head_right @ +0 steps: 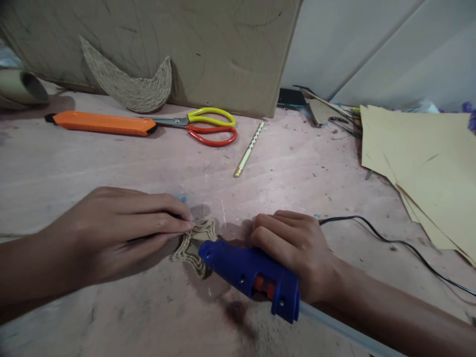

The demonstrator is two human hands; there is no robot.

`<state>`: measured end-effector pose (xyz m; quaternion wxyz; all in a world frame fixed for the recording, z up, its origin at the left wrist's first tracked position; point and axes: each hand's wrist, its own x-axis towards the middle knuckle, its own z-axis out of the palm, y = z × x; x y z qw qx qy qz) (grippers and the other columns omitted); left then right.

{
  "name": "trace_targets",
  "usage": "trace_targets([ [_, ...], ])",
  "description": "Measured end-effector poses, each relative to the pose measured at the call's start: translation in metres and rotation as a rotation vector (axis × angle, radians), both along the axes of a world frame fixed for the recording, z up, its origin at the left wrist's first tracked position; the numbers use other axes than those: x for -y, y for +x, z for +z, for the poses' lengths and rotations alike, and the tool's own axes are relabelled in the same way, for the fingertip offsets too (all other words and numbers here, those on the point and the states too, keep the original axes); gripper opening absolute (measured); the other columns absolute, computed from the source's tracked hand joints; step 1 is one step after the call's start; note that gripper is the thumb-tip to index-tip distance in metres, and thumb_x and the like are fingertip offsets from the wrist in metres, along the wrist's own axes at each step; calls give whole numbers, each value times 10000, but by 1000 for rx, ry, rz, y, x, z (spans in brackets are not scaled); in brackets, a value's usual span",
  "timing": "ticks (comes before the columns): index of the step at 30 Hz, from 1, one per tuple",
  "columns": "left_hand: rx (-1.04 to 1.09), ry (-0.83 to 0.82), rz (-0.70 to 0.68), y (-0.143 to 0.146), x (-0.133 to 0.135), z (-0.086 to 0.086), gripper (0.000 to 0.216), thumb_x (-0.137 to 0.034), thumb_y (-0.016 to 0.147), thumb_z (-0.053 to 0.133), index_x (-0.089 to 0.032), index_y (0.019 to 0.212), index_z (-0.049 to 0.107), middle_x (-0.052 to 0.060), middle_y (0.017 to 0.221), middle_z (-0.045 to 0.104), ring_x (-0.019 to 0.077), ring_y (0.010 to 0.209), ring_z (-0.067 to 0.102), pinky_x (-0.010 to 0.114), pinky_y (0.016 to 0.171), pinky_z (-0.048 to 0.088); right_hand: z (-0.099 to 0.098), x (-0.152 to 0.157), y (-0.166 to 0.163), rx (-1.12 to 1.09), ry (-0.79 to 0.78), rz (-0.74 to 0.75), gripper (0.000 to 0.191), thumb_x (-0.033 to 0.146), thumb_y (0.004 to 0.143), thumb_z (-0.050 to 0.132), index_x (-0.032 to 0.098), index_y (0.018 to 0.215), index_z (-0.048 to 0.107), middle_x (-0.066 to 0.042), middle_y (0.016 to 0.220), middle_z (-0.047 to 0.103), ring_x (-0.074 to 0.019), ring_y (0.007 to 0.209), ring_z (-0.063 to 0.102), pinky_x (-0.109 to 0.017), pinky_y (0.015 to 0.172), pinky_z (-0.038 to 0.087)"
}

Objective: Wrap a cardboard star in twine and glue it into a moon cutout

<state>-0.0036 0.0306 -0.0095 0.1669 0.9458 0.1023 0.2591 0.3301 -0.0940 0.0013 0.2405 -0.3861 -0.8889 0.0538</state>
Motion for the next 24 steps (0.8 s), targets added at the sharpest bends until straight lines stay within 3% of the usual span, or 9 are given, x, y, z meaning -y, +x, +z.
trace_targets([
  [4,4,1,2,0,1,-1,231,-185,1251,566,-252,1155,765,-10,1185,905,156,841,830,342,707,554,3,-1,1,8,-25,28,259,389,1328,455,263,1135,572,-9,888,729,-174,670,620,-353,623,498],
  [8,-9,-4,-2,0,2,-1,235,-180,1252,561,-252,1155,763,-10,1188,906,154,855,836,335,723,552,4,-1,2,-2,-34,39,163,283,1281,531,258,1133,594,-2,888,725,-172,675,620,-347,627,486],
  [13,-6,4,11,1,2,0,236,-161,1240,566,-253,1153,765,-9,1182,900,154,849,833,343,705,544,0,1,0,-31,-22,22,188,392,1277,622,252,1151,621,-1,892,705,-177,689,622,-357,637,489],
  [17,-22,1,7,0,5,3,235,-174,1227,562,-244,1165,777,15,1185,888,162,833,821,351,686,546,0,1,0,-27,-29,18,241,358,1324,492,263,1127,594,0,871,695,-173,673,600,-351,629,479],
  [21,-48,23,-2,-3,8,0,217,-297,1238,555,-233,1250,762,64,1267,863,219,836,804,408,695,554,3,0,1,5,-39,50,254,407,1326,510,260,1130,579,2,869,703,-171,678,612,-341,625,489],
  [24,-72,48,-11,-6,9,-3,230,-390,1215,609,-225,1305,742,92,1322,849,242,830,789,428,698,547,4,0,1,20,-15,46,242,347,1327,463,256,1138,585,5,871,714,-165,666,606,-328,622,492],
])
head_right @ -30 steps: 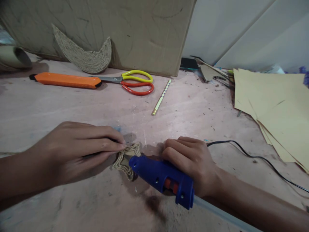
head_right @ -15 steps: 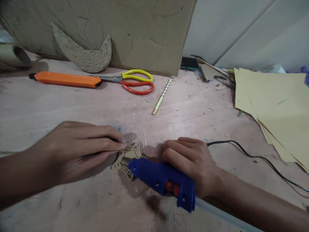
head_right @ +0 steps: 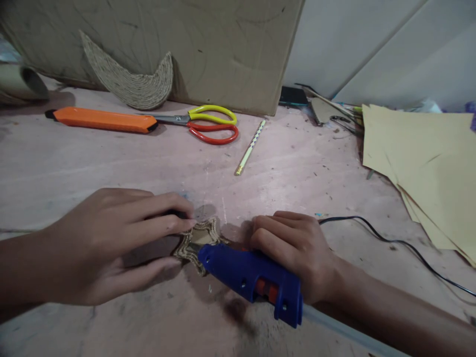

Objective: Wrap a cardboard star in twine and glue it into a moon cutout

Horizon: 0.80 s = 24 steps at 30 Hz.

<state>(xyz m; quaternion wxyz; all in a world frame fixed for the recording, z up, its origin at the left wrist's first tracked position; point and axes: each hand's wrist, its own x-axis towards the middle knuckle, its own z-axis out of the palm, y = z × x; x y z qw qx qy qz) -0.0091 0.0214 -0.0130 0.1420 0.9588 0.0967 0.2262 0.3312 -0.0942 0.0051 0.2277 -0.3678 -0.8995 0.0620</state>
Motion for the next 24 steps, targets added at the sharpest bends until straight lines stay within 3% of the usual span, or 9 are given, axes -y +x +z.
trace_targets([
  [4,-4,25,-3,0,1,-2,214,-359,1186,607,-226,1304,727,97,1320,843,250,820,766,443,700,532,1,0,-2,-15,-3,4,174,308,1283,557,263,1117,582,17,846,694,-167,645,589,-329,614,478],
  [10,8,1,-43,3,0,-1,183,-319,1212,591,-223,1268,737,88,1287,854,244,841,770,436,715,542,4,2,-2,10,-47,27,152,191,1246,509,266,1126,563,5,844,706,-173,660,626,-330,631,483],
  [13,13,-8,-52,3,0,1,180,-315,1227,581,-225,1283,727,82,1297,862,238,873,789,426,719,542,4,2,-1,11,-42,31,155,214,1260,514,266,1120,559,9,845,703,-168,654,613,-327,632,479],
  [18,4,-19,-69,4,1,6,253,-280,1249,570,-215,1475,662,69,1296,896,248,1039,861,397,819,593,2,1,-1,-17,-57,46,193,270,1291,513,272,1102,552,26,838,677,-163,650,563,-326,623,444],
  [24,17,-25,-83,4,3,5,358,-276,1240,589,-207,1589,628,81,1290,916,256,1023,866,391,835,602,0,5,-1,-61,-96,5,236,326,1267,664,274,1070,548,51,827,620,-149,646,551,-337,620,435],
])
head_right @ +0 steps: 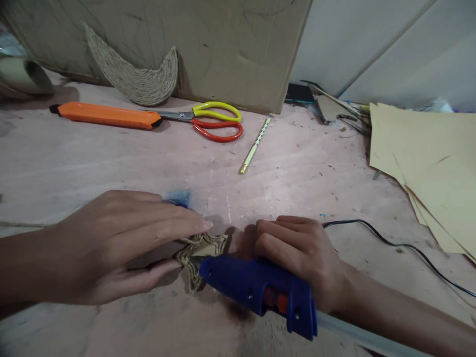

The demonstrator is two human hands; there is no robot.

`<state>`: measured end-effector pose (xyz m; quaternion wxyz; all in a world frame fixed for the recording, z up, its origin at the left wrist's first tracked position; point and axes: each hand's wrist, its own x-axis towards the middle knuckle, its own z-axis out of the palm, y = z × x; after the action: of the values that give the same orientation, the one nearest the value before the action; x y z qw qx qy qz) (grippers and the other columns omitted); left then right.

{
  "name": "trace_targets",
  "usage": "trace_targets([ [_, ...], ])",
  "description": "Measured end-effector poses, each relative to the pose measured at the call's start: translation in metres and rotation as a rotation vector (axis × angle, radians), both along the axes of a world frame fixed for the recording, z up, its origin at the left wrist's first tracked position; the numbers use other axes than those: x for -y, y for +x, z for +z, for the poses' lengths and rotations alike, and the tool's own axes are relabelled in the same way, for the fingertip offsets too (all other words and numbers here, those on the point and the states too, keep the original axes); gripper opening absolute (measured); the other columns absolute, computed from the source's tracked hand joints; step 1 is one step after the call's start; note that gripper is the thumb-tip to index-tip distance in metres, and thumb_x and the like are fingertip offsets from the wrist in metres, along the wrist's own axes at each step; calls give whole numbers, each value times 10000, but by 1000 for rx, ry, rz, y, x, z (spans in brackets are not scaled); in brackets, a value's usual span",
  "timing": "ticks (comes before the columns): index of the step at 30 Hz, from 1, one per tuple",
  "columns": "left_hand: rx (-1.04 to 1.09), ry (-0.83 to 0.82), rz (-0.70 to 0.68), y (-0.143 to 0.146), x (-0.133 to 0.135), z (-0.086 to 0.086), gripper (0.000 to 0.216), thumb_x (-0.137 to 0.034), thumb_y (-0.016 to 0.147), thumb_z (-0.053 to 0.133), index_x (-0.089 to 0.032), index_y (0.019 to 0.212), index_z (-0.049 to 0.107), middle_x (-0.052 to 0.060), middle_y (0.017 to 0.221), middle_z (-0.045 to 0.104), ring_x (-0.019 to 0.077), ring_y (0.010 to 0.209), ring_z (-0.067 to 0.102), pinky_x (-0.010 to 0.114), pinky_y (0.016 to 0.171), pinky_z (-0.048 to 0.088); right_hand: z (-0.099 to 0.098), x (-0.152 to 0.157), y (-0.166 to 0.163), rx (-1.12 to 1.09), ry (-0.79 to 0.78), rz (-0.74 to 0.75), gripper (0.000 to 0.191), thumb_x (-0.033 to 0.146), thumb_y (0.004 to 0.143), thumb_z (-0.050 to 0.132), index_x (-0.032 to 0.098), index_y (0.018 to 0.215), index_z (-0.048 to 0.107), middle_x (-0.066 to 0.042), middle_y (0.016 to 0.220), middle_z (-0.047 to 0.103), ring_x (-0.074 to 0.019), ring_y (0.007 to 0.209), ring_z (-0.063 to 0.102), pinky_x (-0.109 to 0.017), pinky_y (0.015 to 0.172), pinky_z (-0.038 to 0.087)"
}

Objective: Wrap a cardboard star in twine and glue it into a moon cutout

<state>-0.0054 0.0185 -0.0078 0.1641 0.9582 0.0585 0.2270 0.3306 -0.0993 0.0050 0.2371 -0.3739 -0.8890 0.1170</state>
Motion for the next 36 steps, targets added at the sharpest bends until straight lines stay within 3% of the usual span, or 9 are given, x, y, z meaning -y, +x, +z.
trace_targets([
  [3,-1,-7,-28,-1,0,1,374,-265,1225,596,-209,1594,633,80,1290,923,260,973,858,419,811,597,-1,-1,0,-96,-98,9,273,337,1305,538,279,1038,538,45,811,597,-146,630,545,-332,588,407],
  [6,-9,-18,-56,-2,0,3,373,-256,1228,589,-210,1595,631,74,1329,926,258,982,862,437,811,599,0,-3,-2,-167,-192,23,379,468,1324,439,287,998,501,43,787,574,-149,607,512,-329,560,388],
  [8,-20,-21,-51,-2,0,4,368,-249,1234,587,-213,1598,630,59,1350,928,253,992,860,440,808,597,2,-2,-3,-182,-254,14,387,521,1297,507,290,986,495,47,782,558,-153,610,503,-338,559,368],
  [17,-16,35,-24,3,8,5,343,-252,1294,484,-189,1593,639,33,1411,920,215,1029,863,426,811,599,9,7,-2,-180,-352,-35,308,390,1166,769,290,998,531,31,826,617,-178,654,571,-369,607,414],
  [21,-7,122,140,9,23,8,257,-202,1263,475,-223,1380,704,55,1268,920,243,894,828,458,744,570,4,11,-2,-163,-310,-45,371,344,1145,827,293,967,505,50,804,572,-155,650,519,-352,591,388],
  [24,-24,25,97,9,29,12,180,-213,1139,540,-245,1134,717,87,1189,900,280,906,794,497,757,560,3,14,-3,-126,-237,-116,363,321,1156,827,295,969,517,56,773,588,-157,625,549,-360,601,461],
  [28,-80,-69,30,7,29,13,174,-354,1061,685,-232,1174,738,138,1329,858,324,1027,791,522,822,555,7,14,-5,-166,-279,-108,416,580,1249,658,294,973,534,21,774,648,-186,618,585,-399,591,495],
  [33,-84,-81,25,7,28,12,54,-282,1102,706,-230,1102,719,100,1231,820,293,996,758,514,892,520,10,8,-5,-192,-331,-36,395,520,1259,658,287,973,517,47,793,609,-145,616,552,-345,589,437],
  [36,-95,-120,4,7,25,13,100,-275,1155,652,-227,1084,703,87,1222,815,276,963,727,511,871,500,9,5,-2,-235,-394,-3,355,501,1244,685,277,993,572,43,827,638,-137,647,584,-326,599,439],
])
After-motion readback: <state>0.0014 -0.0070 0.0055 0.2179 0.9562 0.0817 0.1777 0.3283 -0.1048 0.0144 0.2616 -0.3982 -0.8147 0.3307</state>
